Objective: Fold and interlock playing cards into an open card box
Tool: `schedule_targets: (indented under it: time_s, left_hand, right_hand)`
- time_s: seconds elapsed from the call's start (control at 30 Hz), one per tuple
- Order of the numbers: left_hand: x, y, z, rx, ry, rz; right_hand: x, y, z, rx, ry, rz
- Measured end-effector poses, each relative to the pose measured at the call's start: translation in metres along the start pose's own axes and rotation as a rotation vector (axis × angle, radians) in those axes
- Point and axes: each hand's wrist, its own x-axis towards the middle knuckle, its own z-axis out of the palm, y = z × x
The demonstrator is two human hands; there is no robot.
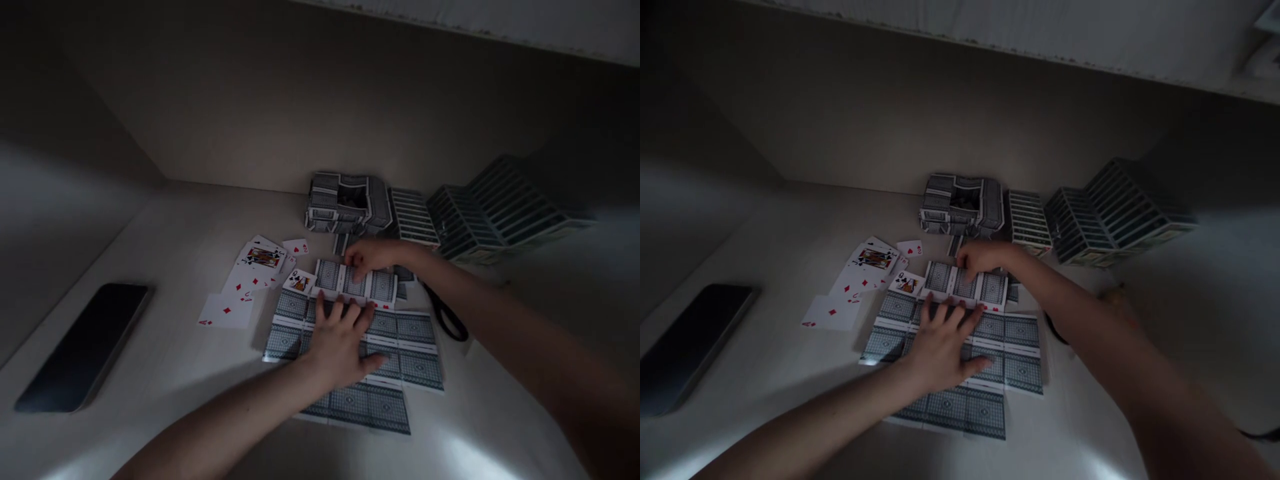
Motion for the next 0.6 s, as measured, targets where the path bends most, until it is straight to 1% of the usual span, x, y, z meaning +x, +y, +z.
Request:
schedule_targets:
  time_s: [0.1, 0.17, 0.4, 0.6]
  left_hand:
    - [0.001, -0.002, -0.001, -0.023, 0.013, 0.020]
    - [0.001, -0.002, 0.000, -0.026, 0.022, 0.028]
    - [0.001, -0.003, 0.006, 0.002, 0.051, 0.029]
    - [0.001, -0.003, 0.007, 0.010, 0.062, 0.024]
  right_hand:
    - [-0.009, 0.002, 0.001, -0.177, -0.006, 0.032]
    - [-0.013, 0.004, 0.002, -0.212, -0.014, 0.031]
    - [-0.012, 0.016, 0.000, -0.014, 0.001, 0.019]
    - [-0.009, 0.024, 0.001, 0.011, 0.020, 0.017]
